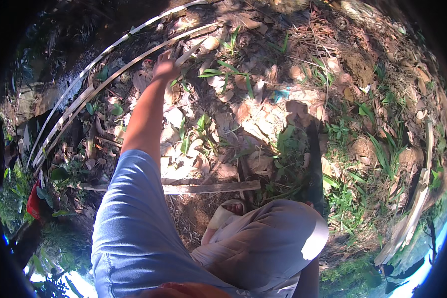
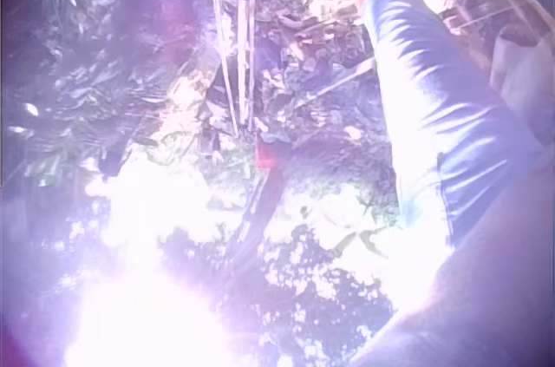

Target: The person sits on the ground and uses a red-handled machete to split long bamboo poles into thin strips. They repeatedly strike the bamboo against a rock to separate the layers and then use the machete to further refine the strips.

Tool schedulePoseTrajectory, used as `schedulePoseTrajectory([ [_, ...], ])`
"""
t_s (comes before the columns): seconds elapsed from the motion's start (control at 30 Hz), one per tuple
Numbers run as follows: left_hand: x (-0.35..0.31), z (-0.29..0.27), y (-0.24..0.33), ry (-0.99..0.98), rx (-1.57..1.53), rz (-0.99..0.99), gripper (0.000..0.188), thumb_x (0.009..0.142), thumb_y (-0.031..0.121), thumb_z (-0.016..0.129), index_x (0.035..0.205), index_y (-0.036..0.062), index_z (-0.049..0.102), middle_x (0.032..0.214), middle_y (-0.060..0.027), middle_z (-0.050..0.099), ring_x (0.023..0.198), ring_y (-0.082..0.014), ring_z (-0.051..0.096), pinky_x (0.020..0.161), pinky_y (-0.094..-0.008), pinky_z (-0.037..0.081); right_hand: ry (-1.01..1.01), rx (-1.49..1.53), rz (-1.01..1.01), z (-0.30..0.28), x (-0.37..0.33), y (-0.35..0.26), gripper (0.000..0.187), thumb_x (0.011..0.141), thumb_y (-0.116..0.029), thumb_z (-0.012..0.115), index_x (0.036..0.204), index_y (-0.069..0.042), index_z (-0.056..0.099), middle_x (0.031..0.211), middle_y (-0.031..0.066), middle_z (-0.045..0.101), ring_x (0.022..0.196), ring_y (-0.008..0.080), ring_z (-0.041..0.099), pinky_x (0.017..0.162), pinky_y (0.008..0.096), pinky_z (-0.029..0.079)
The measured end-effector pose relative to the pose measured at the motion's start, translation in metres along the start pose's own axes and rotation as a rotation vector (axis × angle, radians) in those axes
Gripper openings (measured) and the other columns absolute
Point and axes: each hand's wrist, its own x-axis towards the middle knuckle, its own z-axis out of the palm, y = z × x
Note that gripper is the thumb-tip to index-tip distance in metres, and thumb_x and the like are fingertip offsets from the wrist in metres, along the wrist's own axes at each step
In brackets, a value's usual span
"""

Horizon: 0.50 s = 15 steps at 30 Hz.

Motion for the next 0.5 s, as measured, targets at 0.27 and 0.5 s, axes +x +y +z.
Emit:
schedulePoseTrajectory([
  [0.27, 0.031, -0.007, -0.045, -0.154, 0.138, -0.152, 0.047, 0.093, 0.025, 0.062, 0.139, 0.0171, 0.068, 0.166, -0.0095, 0.034, 0.157, -0.0308, 0.026, 0.121, -0.0503, 0.036, -0.045, -0.027, -0.02, -0.005, -0.005, -0.001, 0.055, 0.09, -0.012, 0.067, 0.142, 0.003, 0.058, 0.093, 0.0193, 0.075, 0.072, 0.0359, 0.071, 0.064, 0.0444, 0.057],
  [0.5, 0.056, 0.002, -0.062, -0.123, 0.054, -0.141, 0.049, 0.092, 0.031, 0.062, 0.14, 0.0231, 0.068, 0.177, -0.0016, 0.015, 0.164, -0.0257, 0.01, 0.126, -0.0518, 0.029, -0.055, -0.051, -0.033, -0.001, 0.0, -0.002, 0.056, 0.09, -0.012, 0.067, 0.144, 0.003, 0.056, 0.094, 0.0198, 0.075, 0.075, 0.0362, 0.071, 0.067, 0.0452, 0.057],
])
